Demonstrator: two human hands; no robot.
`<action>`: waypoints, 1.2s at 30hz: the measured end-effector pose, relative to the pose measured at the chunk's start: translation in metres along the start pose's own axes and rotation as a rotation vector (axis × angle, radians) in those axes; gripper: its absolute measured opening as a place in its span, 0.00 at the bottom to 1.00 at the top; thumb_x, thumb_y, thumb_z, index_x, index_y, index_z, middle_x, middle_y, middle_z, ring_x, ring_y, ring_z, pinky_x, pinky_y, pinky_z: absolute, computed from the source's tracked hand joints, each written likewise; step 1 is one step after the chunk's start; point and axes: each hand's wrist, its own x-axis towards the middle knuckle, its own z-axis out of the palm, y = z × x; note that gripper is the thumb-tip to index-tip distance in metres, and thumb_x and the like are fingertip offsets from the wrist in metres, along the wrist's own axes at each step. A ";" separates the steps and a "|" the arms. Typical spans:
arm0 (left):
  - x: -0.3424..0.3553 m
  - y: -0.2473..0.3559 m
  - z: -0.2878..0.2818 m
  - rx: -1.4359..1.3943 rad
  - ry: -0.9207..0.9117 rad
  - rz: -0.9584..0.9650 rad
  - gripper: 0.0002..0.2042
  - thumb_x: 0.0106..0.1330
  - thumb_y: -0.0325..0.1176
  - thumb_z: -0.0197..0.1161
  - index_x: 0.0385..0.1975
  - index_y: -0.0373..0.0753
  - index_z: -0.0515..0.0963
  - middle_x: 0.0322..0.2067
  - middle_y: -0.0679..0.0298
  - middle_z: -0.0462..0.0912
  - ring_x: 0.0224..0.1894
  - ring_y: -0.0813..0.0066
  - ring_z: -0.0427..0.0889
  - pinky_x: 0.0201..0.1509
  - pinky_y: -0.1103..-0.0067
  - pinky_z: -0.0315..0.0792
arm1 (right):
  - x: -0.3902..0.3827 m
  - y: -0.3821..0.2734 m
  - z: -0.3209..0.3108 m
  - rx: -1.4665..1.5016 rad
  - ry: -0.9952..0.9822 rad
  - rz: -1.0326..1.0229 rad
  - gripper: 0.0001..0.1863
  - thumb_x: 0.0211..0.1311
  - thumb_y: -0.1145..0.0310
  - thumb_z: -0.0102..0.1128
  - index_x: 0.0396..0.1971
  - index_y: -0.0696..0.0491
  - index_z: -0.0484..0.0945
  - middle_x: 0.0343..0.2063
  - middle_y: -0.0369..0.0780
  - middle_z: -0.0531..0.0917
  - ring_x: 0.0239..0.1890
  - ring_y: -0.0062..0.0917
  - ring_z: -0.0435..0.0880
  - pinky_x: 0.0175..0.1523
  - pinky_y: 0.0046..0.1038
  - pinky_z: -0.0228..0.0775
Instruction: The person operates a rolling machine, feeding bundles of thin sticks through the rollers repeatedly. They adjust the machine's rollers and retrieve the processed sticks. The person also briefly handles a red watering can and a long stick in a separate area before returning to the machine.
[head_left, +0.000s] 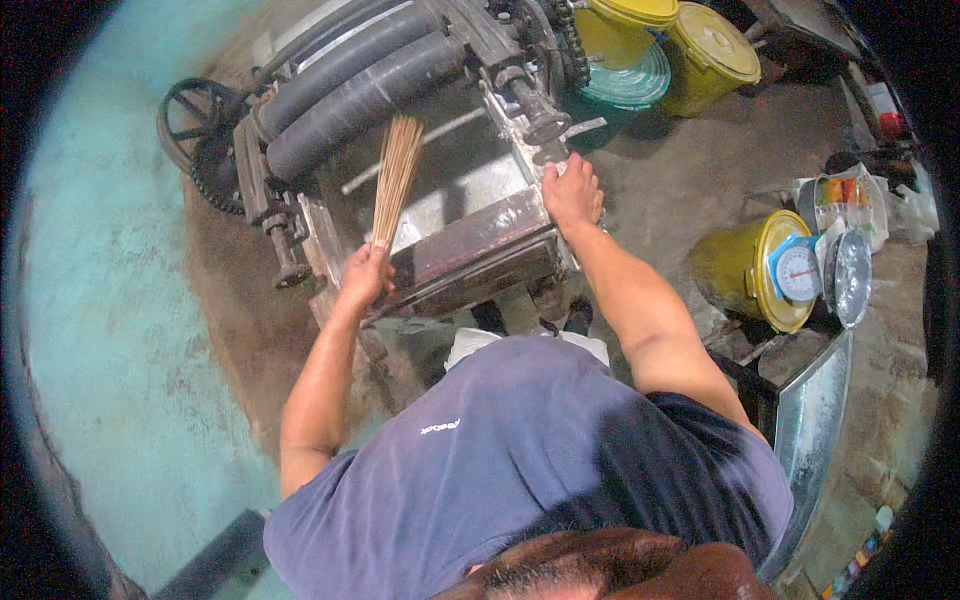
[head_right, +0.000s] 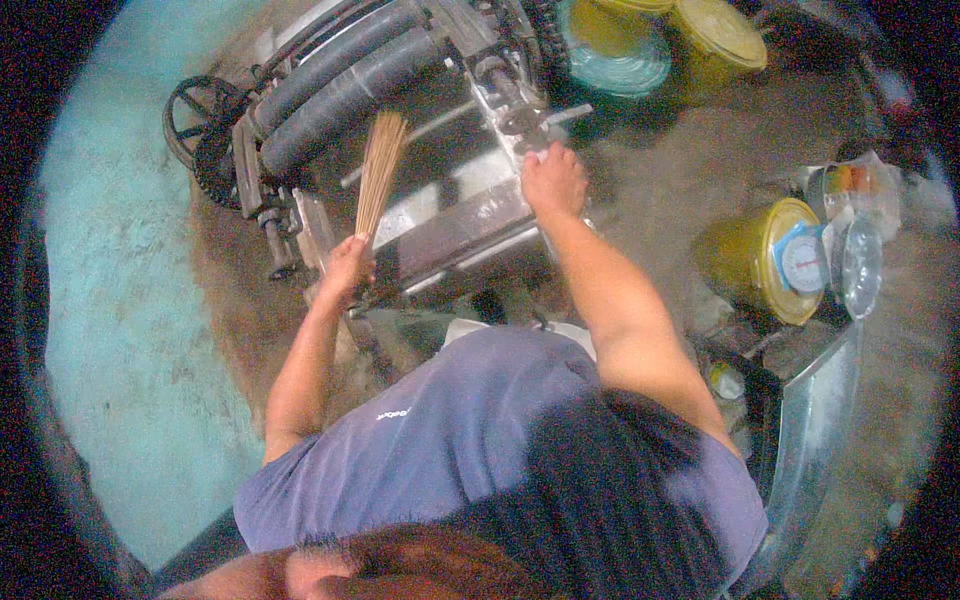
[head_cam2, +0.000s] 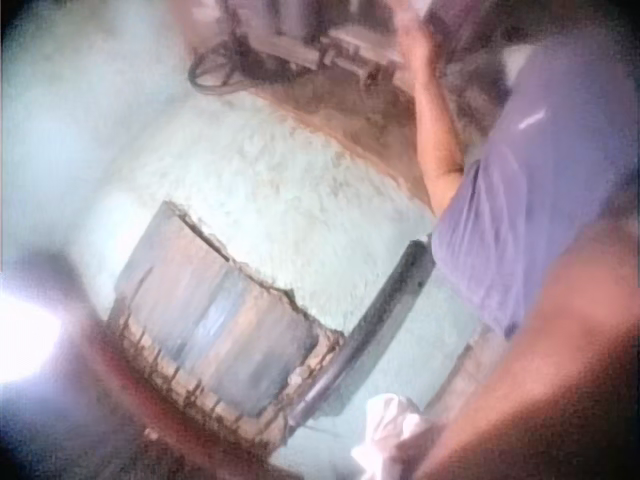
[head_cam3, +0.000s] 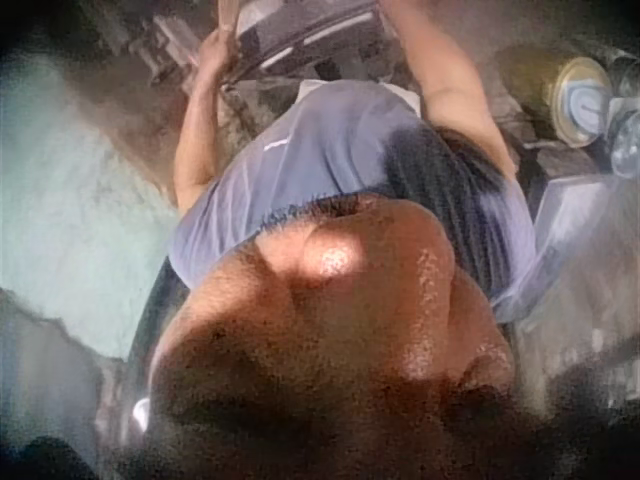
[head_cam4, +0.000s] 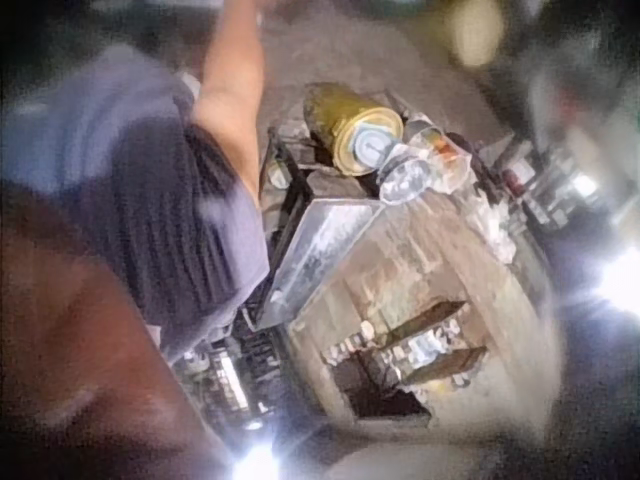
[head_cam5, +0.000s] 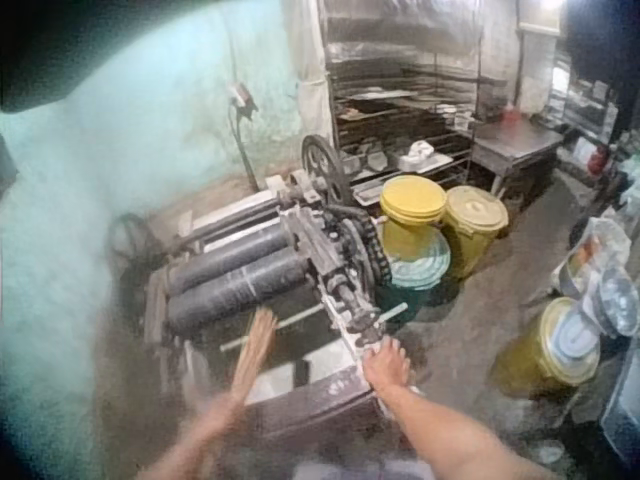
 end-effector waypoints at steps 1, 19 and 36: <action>-0.016 0.003 0.026 -0.118 0.022 0.073 0.15 0.73 0.42 0.60 0.48 0.38 0.76 0.29 0.63 0.79 0.30 0.75 0.80 0.29 0.74 0.77 | -0.003 0.002 0.000 0.042 0.026 -0.023 0.30 0.69 0.47 0.53 0.60 0.54 0.72 0.59 0.50 0.76 0.62 0.48 0.75 0.63 0.51 0.68; -0.116 0.016 0.259 0.641 -0.034 0.582 0.27 0.66 0.49 0.64 0.59 0.36 0.78 0.54 0.49 0.81 0.60 0.51 0.78 0.63 0.59 0.69 | 0.052 0.205 -0.131 -0.100 -0.371 -0.396 0.17 0.74 0.62 0.46 0.56 0.47 0.77 0.44 0.52 0.87 0.44 0.52 0.87 0.48 0.54 0.78; -0.008 0.079 0.277 0.647 0.427 0.784 0.24 0.73 0.44 0.60 0.63 0.37 0.73 0.58 0.44 0.75 0.62 0.46 0.74 0.66 0.57 0.67 | 0.038 0.314 -0.043 0.253 -0.493 -0.332 0.22 0.76 0.60 0.48 0.66 0.46 0.73 0.47 0.49 0.86 0.43 0.46 0.87 0.49 0.44 0.78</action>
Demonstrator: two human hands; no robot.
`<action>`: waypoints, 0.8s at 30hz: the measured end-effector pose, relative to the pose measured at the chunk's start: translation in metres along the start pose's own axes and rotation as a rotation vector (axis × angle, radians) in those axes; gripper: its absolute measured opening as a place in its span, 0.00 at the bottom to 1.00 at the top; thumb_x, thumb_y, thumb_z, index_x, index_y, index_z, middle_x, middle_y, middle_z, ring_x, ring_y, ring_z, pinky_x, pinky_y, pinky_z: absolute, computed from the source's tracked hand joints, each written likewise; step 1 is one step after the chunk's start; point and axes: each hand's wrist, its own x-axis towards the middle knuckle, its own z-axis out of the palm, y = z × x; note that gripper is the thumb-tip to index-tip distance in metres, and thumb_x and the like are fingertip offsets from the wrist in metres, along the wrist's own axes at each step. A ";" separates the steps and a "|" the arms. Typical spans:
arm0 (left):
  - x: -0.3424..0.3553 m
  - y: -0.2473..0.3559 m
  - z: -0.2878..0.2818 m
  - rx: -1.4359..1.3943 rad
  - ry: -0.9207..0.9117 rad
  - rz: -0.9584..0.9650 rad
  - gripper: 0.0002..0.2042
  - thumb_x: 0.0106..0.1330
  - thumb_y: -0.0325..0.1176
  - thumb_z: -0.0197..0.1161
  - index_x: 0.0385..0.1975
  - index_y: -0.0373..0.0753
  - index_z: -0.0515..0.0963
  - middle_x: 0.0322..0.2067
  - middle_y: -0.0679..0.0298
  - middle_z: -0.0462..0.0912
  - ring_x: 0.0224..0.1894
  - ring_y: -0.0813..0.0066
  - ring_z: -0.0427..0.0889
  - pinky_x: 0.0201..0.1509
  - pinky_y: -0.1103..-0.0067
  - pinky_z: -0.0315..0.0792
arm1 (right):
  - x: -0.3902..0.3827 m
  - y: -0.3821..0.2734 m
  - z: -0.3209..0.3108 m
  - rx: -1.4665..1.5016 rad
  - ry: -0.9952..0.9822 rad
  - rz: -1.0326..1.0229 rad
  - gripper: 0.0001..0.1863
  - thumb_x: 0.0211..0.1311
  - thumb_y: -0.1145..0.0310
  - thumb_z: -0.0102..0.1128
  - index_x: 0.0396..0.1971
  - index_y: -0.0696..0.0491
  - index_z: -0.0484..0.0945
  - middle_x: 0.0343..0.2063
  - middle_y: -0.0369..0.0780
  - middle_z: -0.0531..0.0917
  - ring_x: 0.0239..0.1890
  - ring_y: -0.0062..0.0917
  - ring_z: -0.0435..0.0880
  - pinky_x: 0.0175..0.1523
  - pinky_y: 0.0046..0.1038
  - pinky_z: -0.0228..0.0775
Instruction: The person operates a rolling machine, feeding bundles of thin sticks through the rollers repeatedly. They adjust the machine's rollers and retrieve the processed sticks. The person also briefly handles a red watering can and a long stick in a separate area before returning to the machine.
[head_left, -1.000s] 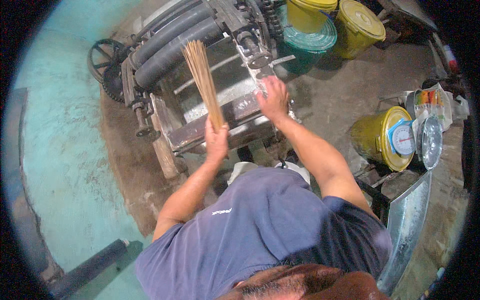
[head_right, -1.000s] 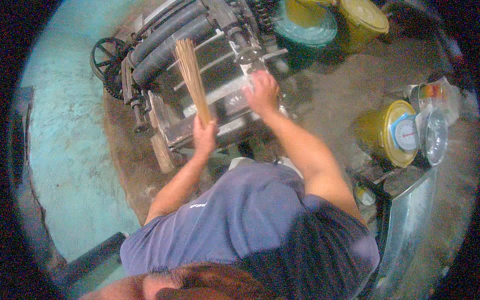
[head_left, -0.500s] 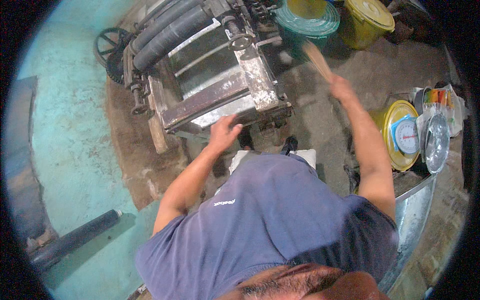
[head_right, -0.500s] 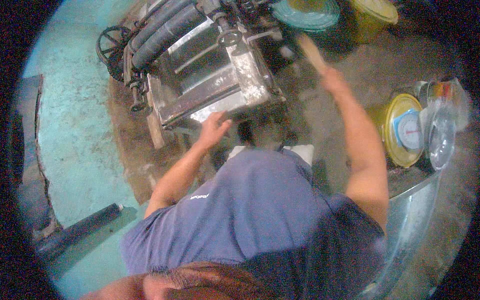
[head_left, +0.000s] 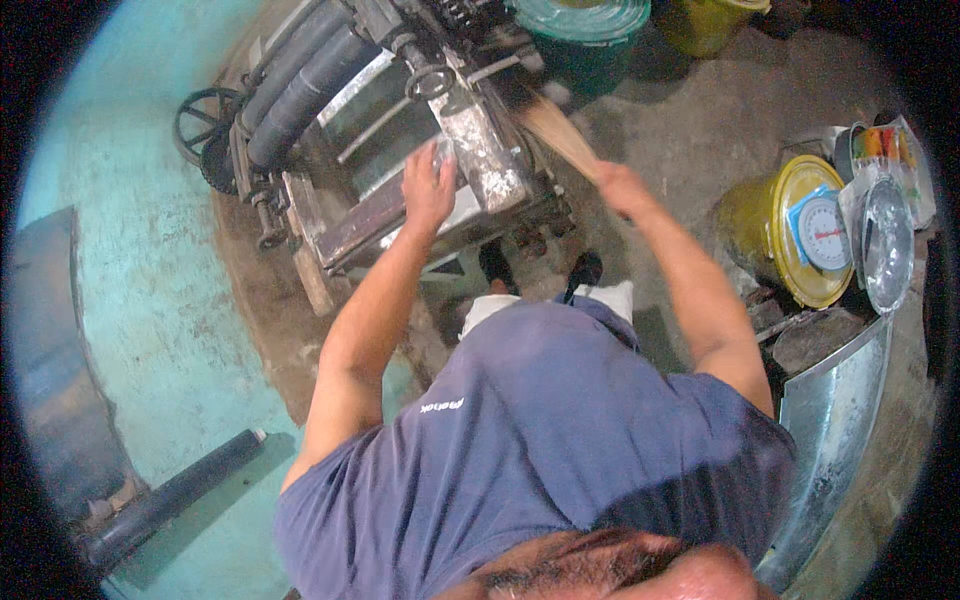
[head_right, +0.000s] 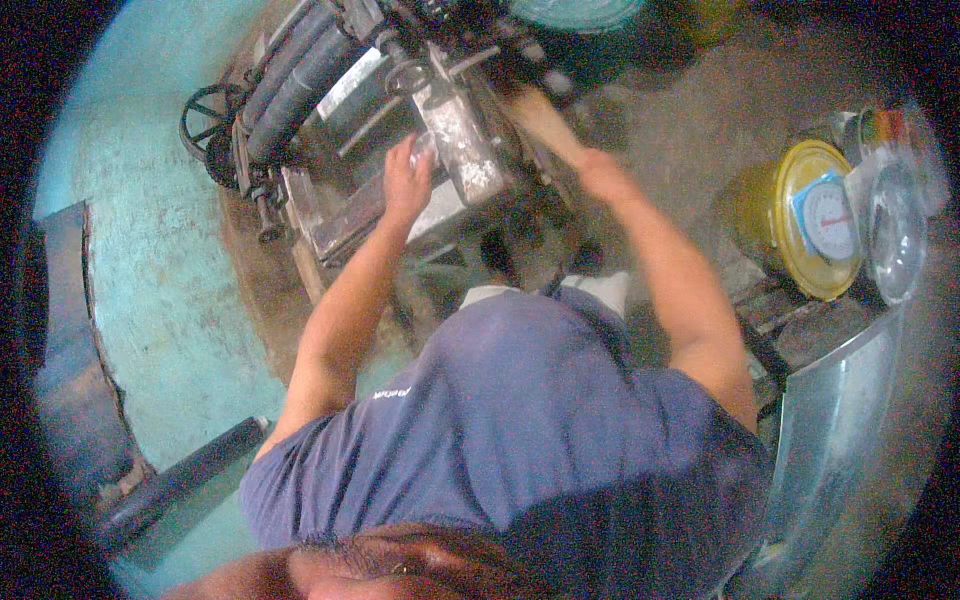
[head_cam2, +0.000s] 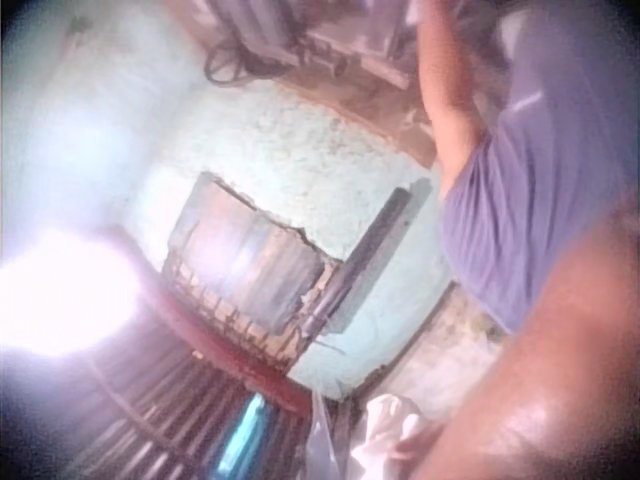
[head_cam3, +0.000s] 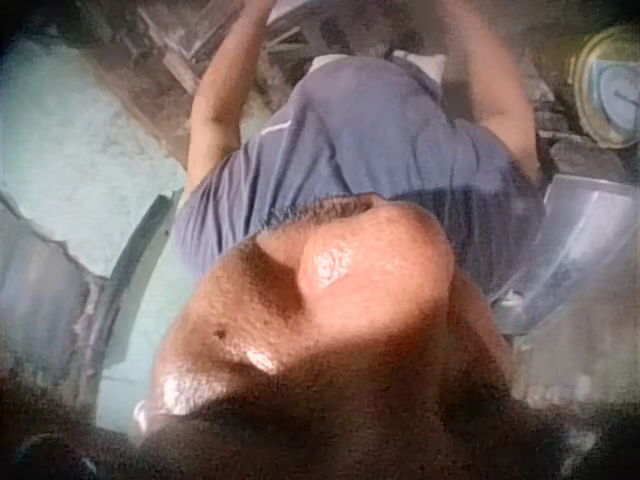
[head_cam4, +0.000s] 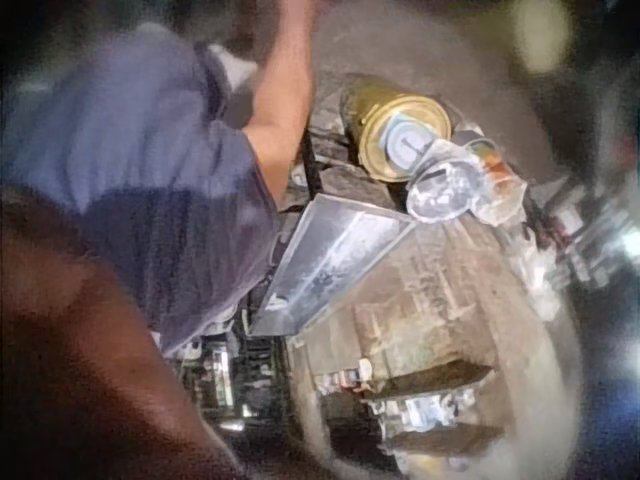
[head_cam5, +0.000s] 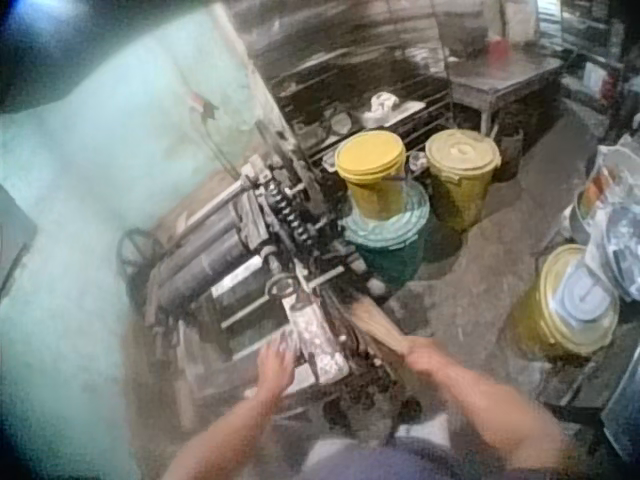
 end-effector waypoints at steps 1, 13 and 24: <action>0.001 -0.002 0.005 0.011 -0.029 -0.033 0.25 0.73 0.45 0.59 0.64 0.37 0.73 0.58 0.44 0.75 0.63 0.46 0.73 0.66 0.57 0.67 | -0.002 0.022 -0.004 -0.049 -0.142 0.170 0.22 0.76 0.60 0.48 0.66 0.45 0.73 0.43 0.47 0.88 0.37 0.42 0.88 0.43 0.42 0.79; 0.093 0.035 0.081 0.094 -0.040 -0.610 0.27 0.77 0.49 0.46 0.61 0.31 0.69 0.64 0.41 0.69 0.63 0.41 0.73 0.66 0.50 0.67 | -0.006 -0.003 -0.005 -0.024 -0.300 0.140 0.24 0.77 0.56 0.50 0.68 0.47 0.72 0.58 0.49 0.82 0.62 0.45 0.79 0.65 0.39 0.70; 0.092 0.029 0.090 0.038 0.070 -0.733 0.28 0.76 0.47 0.46 0.69 0.35 0.64 0.66 0.43 0.68 0.64 0.42 0.73 0.67 0.51 0.65 | -0.016 -0.097 -0.007 0.452 0.130 -0.069 0.25 0.76 0.58 0.53 0.68 0.52 0.72 0.56 0.49 0.84 0.57 0.41 0.85 0.64 0.36 0.73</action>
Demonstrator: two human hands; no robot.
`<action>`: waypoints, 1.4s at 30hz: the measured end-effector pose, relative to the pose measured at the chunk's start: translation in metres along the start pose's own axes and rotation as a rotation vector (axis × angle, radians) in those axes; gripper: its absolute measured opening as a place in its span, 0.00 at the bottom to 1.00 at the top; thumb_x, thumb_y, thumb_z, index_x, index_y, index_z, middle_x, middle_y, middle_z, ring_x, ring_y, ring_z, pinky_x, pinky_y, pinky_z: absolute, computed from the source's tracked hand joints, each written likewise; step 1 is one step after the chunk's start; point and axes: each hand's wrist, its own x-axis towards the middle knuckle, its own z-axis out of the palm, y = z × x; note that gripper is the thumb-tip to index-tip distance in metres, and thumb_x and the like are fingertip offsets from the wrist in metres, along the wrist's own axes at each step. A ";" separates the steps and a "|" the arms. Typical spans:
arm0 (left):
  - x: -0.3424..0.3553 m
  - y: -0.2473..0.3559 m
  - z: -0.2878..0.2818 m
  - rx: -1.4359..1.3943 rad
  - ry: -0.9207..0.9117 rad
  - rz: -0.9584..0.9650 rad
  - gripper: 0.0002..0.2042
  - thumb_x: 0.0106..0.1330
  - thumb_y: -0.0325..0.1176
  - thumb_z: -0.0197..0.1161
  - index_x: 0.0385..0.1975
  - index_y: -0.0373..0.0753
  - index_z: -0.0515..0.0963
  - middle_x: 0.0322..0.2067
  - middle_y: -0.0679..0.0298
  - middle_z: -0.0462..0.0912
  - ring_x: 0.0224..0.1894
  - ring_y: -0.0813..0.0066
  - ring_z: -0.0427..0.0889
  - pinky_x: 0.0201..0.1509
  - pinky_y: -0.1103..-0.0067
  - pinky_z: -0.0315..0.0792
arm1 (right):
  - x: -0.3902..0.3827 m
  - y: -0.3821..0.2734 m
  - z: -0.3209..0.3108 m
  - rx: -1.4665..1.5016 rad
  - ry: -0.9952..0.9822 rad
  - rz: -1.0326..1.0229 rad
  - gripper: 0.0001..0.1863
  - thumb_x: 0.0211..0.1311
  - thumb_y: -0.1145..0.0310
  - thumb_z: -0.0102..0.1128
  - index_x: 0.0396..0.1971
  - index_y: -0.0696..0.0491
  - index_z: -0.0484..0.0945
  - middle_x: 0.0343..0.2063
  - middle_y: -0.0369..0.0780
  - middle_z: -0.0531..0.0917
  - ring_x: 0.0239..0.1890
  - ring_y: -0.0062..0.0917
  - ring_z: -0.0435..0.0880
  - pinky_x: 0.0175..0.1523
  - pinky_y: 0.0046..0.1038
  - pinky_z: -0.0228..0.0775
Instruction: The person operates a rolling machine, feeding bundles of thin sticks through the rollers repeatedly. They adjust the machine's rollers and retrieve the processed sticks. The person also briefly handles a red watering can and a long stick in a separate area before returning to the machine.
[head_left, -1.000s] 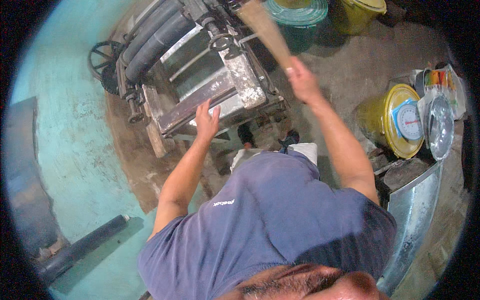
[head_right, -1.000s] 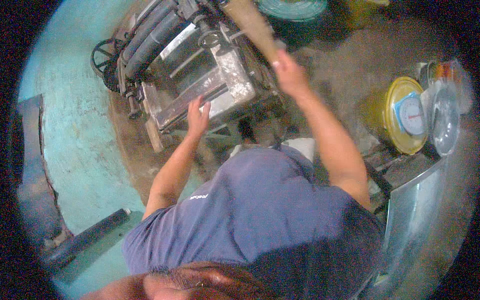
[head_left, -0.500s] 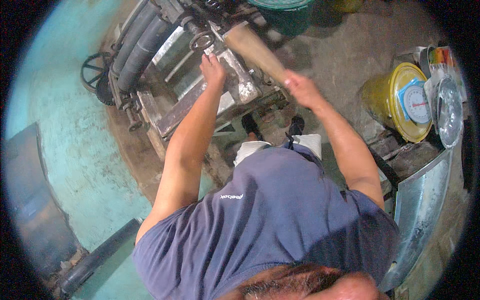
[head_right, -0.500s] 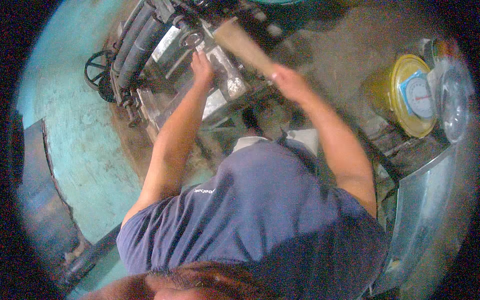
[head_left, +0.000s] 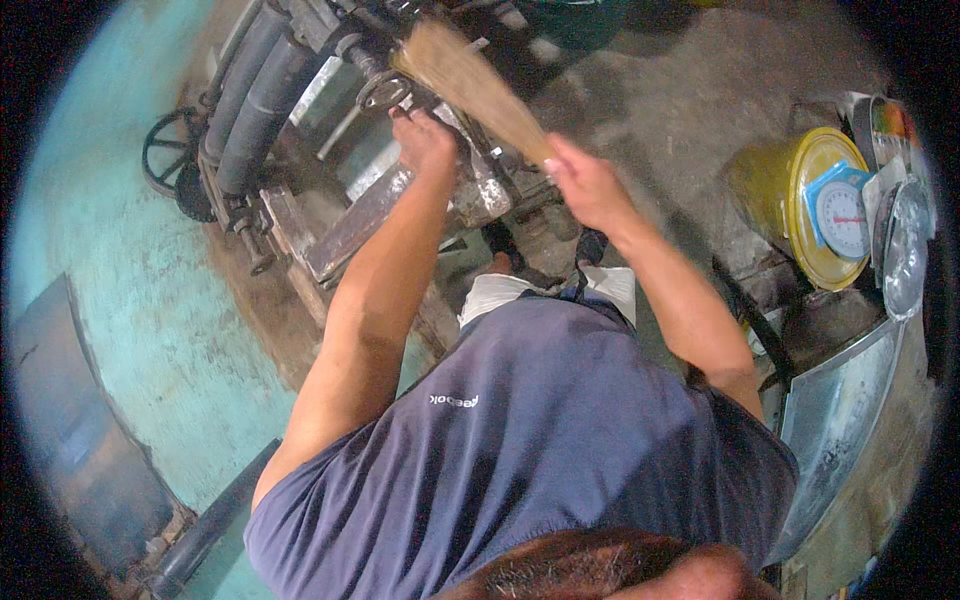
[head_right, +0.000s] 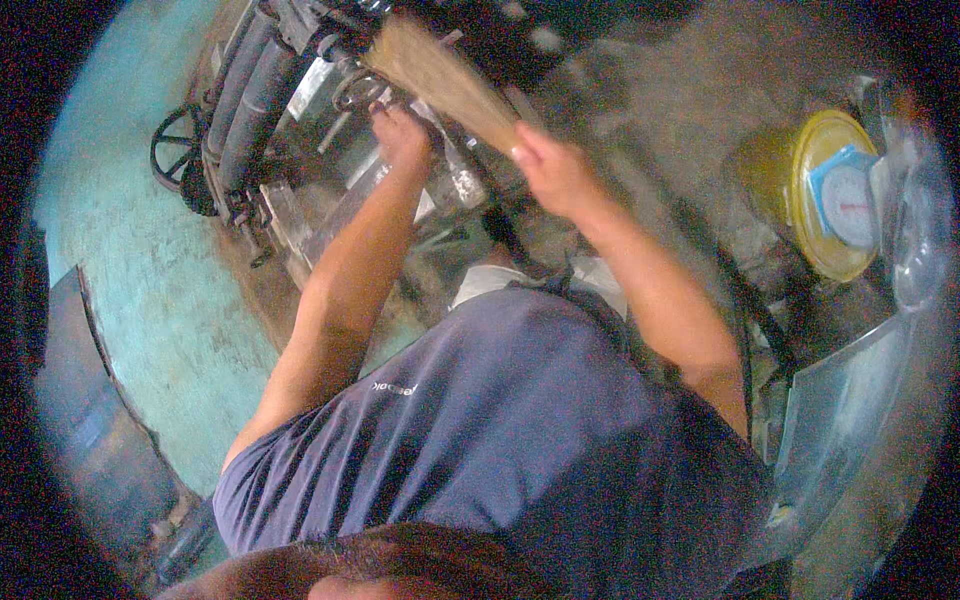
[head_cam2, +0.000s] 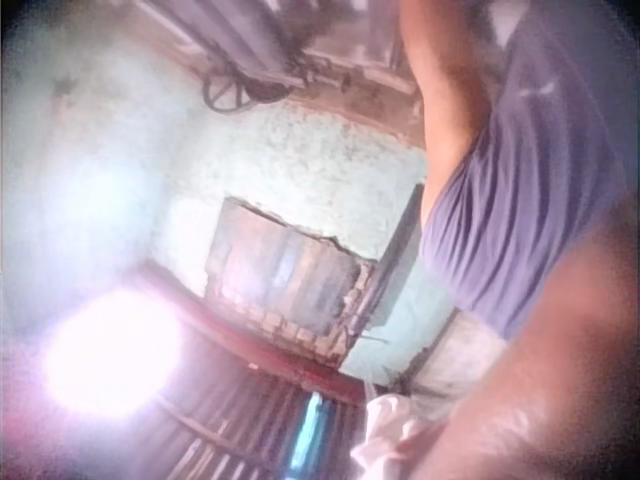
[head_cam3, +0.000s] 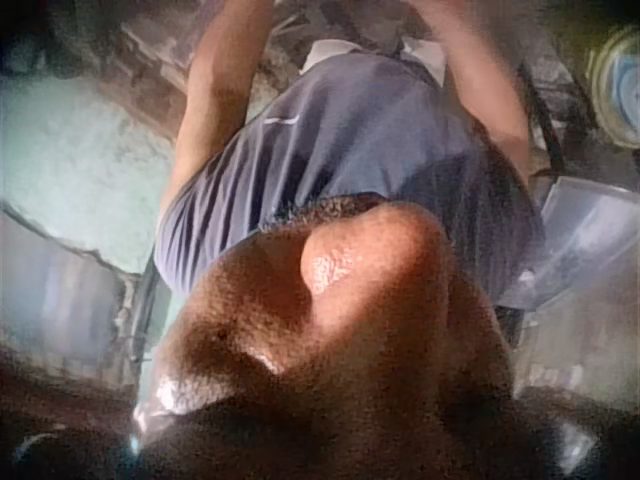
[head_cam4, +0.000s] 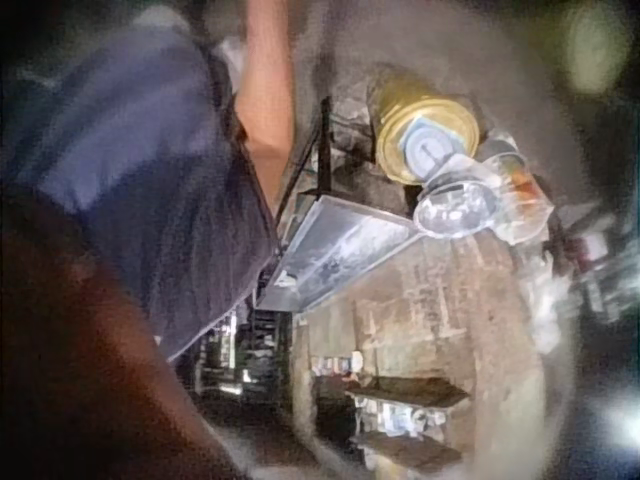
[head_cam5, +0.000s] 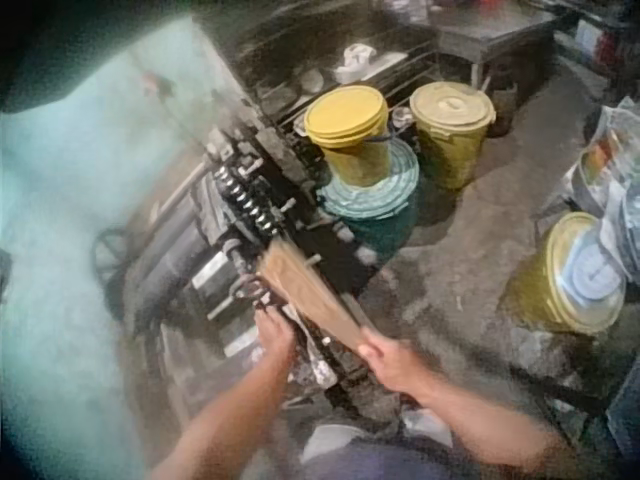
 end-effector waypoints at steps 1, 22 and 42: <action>0.004 -0.011 0.005 -0.073 -0.026 -0.046 0.29 0.76 0.48 0.48 0.71 0.38 0.61 0.66 0.45 0.69 0.64 0.43 0.74 0.68 0.51 0.64 | 0.003 0.011 0.003 -0.062 -0.060 0.050 0.25 0.76 0.58 0.53 0.67 0.52 0.73 0.56 0.49 0.84 0.57 0.42 0.84 0.64 0.37 0.73; 0.002 0.011 -0.003 0.283 -0.072 0.066 0.31 0.75 0.51 0.47 0.66 0.29 0.63 0.60 0.38 0.70 0.60 0.34 0.73 0.64 0.47 0.66 | 0.184 0.115 0.024 0.063 -0.530 0.448 0.19 0.76 0.56 0.54 0.58 0.48 0.80 0.26 0.37 0.81 0.18 0.22 0.75 0.21 0.30 0.74; -0.008 0.011 -0.010 0.250 -0.079 0.100 0.25 0.75 0.44 0.51 0.62 0.30 0.65 0.57 0.36 0.69 0.57 0.31 0.72 0.61 0.47 0.64 | 0.317 0.104 0.009 0.309 -0.408 0.199 0.15 0.75 0.56 0.54 0.33 0.51 0.78 0.21 0.33 0.78 0.17 0.21 0.74 0.21 0.28 0.71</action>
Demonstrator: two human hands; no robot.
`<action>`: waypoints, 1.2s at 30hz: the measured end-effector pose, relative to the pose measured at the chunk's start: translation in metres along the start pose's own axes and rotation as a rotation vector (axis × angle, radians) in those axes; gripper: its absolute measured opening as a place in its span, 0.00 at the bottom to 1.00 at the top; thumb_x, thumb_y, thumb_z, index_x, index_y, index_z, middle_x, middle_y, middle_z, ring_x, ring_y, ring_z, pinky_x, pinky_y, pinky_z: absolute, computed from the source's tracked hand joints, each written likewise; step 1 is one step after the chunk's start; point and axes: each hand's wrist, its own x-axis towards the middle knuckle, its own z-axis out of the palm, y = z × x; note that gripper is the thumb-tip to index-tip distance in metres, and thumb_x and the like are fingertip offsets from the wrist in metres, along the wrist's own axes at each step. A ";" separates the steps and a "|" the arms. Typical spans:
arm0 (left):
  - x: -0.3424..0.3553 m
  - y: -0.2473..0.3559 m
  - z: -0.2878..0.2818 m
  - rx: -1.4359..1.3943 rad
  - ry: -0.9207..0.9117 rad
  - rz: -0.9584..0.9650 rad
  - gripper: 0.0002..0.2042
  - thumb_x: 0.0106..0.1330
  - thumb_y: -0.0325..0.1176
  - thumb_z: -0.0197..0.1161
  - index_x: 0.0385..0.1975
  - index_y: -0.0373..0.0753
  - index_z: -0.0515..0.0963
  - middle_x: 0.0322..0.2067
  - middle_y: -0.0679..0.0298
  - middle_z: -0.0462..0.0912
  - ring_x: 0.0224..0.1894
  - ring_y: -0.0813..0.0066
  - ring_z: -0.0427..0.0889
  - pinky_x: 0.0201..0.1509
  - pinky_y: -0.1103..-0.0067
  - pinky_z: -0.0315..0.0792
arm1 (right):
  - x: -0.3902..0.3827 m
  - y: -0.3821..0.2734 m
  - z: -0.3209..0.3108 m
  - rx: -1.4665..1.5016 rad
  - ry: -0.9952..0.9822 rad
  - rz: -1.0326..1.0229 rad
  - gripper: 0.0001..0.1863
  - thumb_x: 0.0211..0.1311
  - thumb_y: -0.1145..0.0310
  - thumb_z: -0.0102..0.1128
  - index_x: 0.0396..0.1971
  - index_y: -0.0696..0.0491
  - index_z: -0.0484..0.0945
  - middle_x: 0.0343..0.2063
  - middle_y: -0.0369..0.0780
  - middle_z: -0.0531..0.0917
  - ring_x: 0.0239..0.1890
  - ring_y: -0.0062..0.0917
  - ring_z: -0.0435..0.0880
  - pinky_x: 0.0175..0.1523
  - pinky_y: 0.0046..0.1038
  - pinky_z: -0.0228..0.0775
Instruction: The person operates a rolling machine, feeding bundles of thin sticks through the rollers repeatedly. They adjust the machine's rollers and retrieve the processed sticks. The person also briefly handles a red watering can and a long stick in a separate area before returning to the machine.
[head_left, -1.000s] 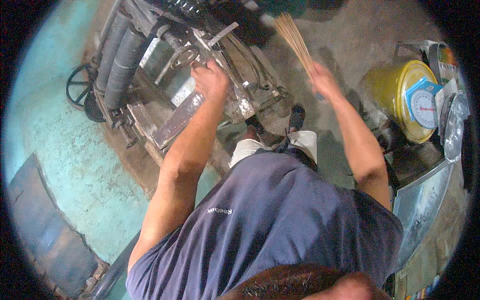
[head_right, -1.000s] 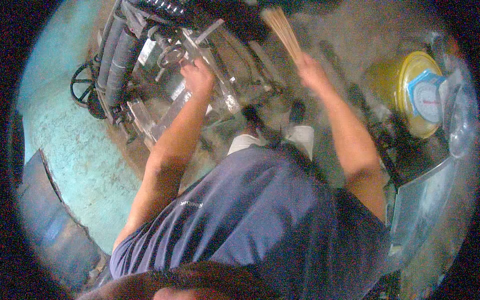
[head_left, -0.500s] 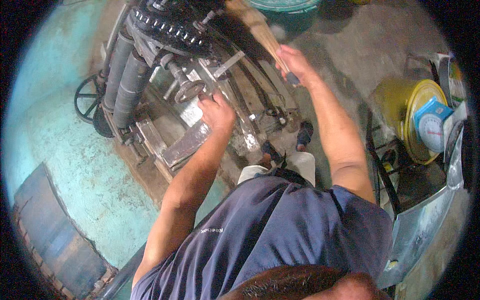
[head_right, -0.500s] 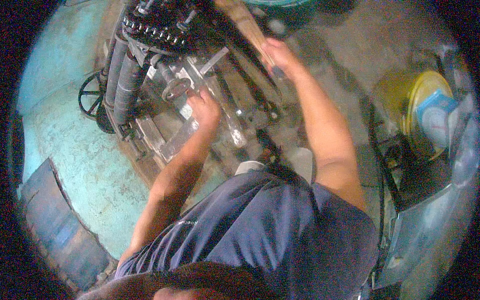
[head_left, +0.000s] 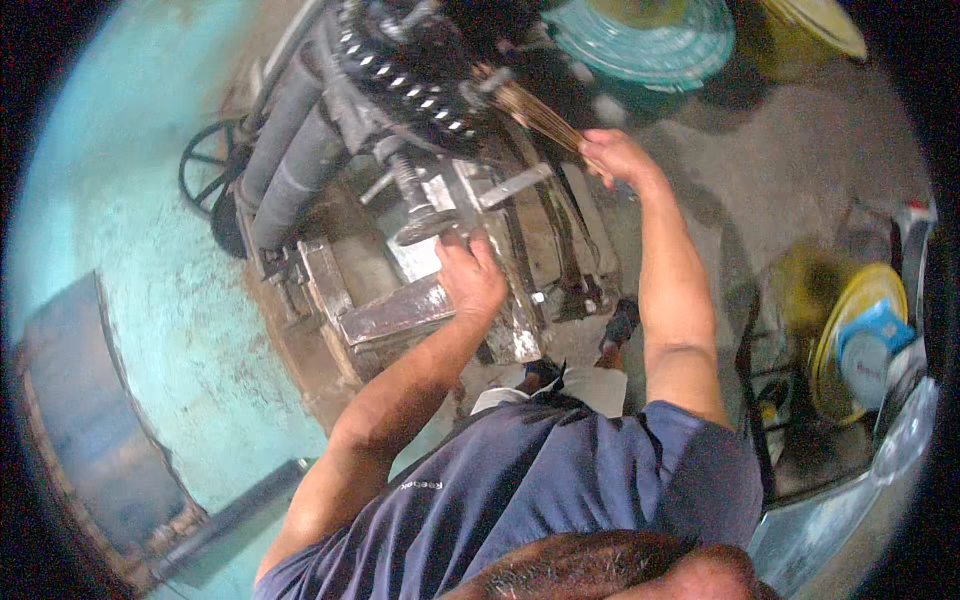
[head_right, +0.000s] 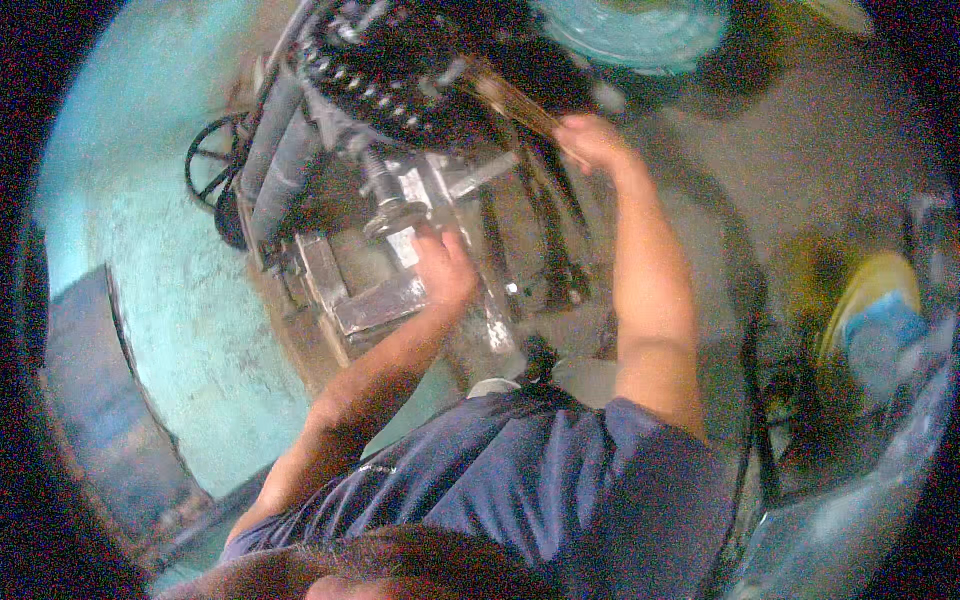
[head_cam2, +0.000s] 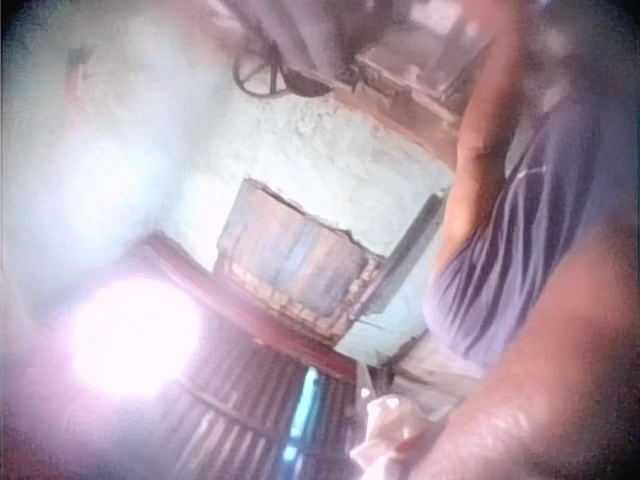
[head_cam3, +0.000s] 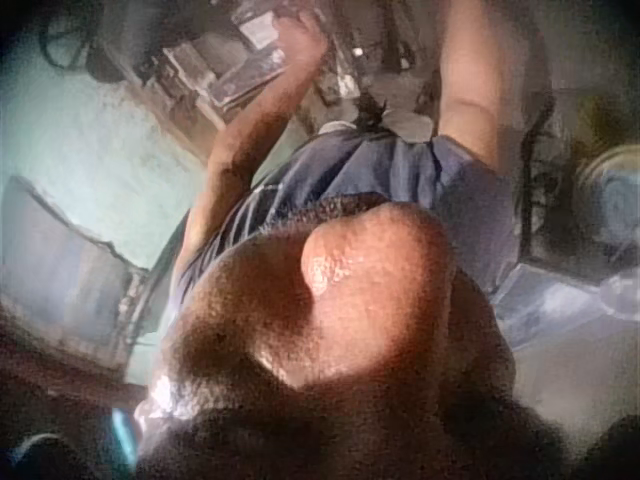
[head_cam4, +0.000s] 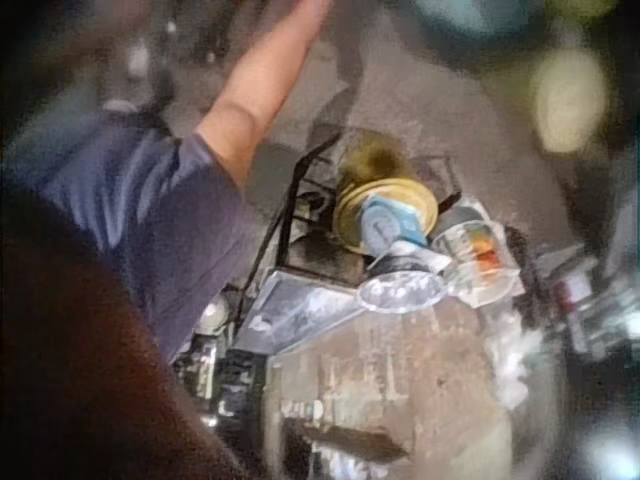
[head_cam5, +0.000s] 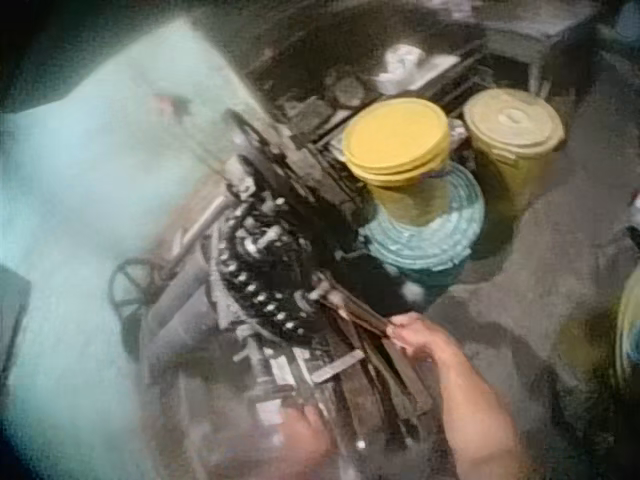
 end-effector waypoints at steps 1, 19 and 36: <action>0.001 0.000 -0.004 -0.003 -0.088 -0.041 0.25 0.76 0.45 0.50 0.61 0.29 0.66 0.60 0.36 0.67 0.59 0.32 0.71 0.63 0.47 0.63 | 0.004 -0.003 -0.009 -0.038 -0.044 0.027 0.15 0.75 0.56 0.54 0.32 0.51 0.77 0.21 0.32 0.77 0.17 0.20 0.74 0.21 0.28 0.70; -0.004 0.005 -0.007 0.016 -0.033 -0.029 0.29 0.73 0.46 0.51 0.59 0.21 0.69 0.67 0.39 0.62 0.66 0.42 0.68 0.70 0.53 0.56 | -0.030 0.050 0.020 0.110 -0.050 0.302 0.11 0.74 0.61 0.59 0.43 0.54 0.81 0.28 0.33 0.81 0.21 0.17 0.76 0.22 0.24 0.70; -0.008 -0.002 -0.004 -0.177 0.017 0.009 0.28 0.71 0.50 0.54 0.57 0.27 0.72 0.67 0.40 0.65 0.65 0.40 0.69 0.69 0.49 0.56 | -0.313 0.052 0.013 0.062 0.541 0.312 0.36 0.60 0.81 0.59 0.70 0.50 0.62 0.31 0.36 0.78 0.20 0.21 0.77 0.22 0.25 0.73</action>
